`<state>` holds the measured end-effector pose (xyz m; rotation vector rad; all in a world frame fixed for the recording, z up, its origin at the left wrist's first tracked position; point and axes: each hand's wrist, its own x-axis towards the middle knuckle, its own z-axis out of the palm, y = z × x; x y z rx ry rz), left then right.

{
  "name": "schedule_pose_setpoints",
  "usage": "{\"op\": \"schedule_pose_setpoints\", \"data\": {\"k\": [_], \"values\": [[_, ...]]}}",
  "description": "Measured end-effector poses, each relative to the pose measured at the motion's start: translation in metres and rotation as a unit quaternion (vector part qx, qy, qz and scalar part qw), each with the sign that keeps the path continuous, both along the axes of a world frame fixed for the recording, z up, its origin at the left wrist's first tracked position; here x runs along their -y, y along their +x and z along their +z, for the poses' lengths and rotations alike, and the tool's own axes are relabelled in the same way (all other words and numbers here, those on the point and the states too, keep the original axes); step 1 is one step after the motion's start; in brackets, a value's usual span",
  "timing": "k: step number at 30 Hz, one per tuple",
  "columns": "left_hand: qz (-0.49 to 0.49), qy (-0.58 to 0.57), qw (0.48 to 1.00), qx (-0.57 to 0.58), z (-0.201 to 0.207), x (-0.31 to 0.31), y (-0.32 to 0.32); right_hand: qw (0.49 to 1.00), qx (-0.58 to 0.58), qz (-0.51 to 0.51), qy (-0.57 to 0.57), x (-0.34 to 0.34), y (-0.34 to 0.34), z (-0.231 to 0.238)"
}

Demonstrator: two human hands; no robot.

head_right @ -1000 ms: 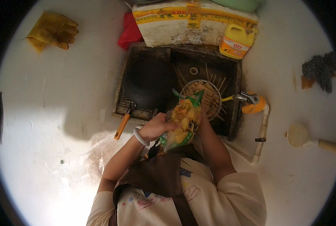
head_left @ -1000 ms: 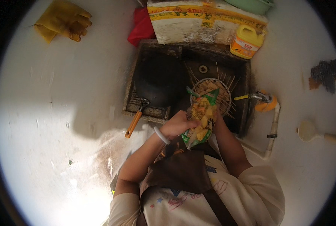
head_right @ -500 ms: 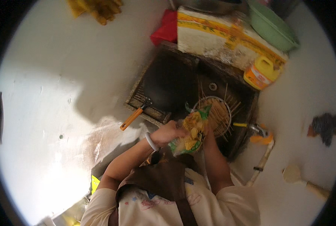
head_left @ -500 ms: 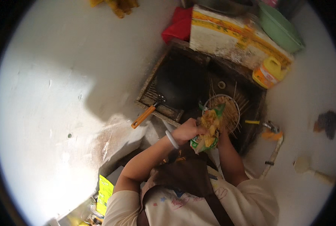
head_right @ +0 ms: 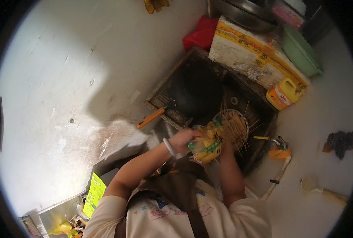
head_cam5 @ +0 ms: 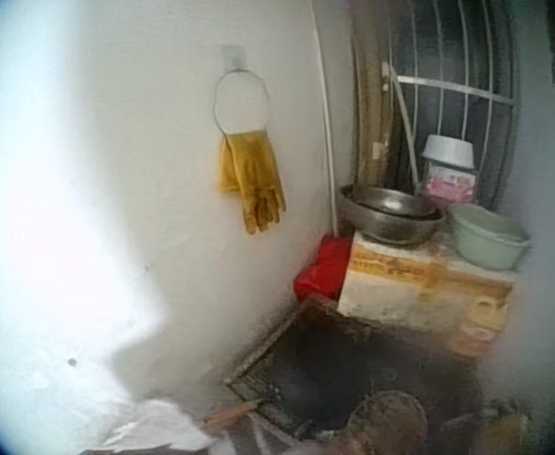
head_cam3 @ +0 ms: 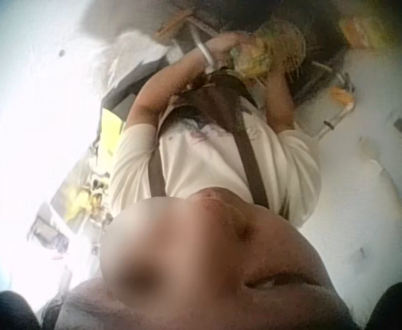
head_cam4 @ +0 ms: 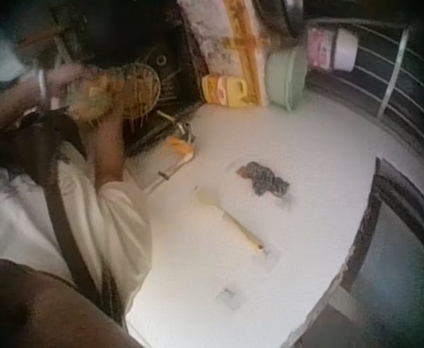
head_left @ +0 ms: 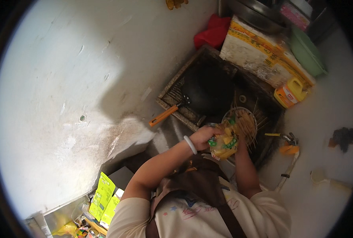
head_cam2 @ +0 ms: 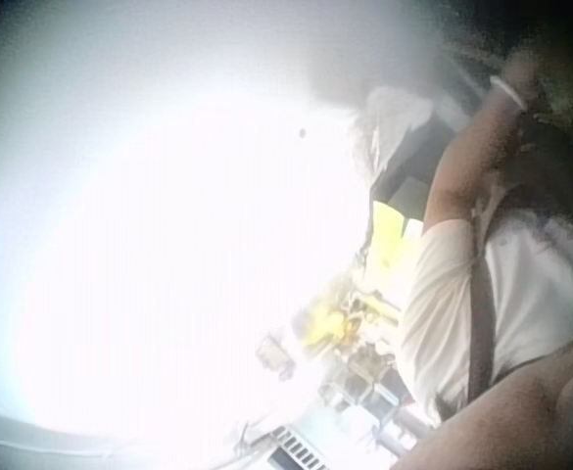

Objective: The person removes a package from a cabinet, opens a plastic bag of food using scissors, and organizes various frozen food items inside a chest freezer. They then handle skewered food items on a tray and place them into a large pot of simmering broth.

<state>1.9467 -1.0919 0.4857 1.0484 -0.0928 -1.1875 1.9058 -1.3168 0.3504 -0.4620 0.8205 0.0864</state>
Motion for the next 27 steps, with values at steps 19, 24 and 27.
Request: {"op": "schedule_pose_setpoints", "data": {"k": [19, 24, 27], "values": [[-0.01, 0.038, 0.982, 0.185, 0.058, -0.077, -0.012, 0.261, 0.229, -0.154, -0.925, -0.071, 0.03, 0.275], [0.128, 0.076, 0.947, 0.283, 0.052, -0.12, -0.033, 0.205, 0.252, -0.144, -0.934, -0.096, 0.043, 0.27], [0.288, 0.087, 0.846, 0.441, 0.054, -0.109, -0.022, 0.302, 0.297, -0.137, -0.895, -0.111, 0.058, 0.26]]}}
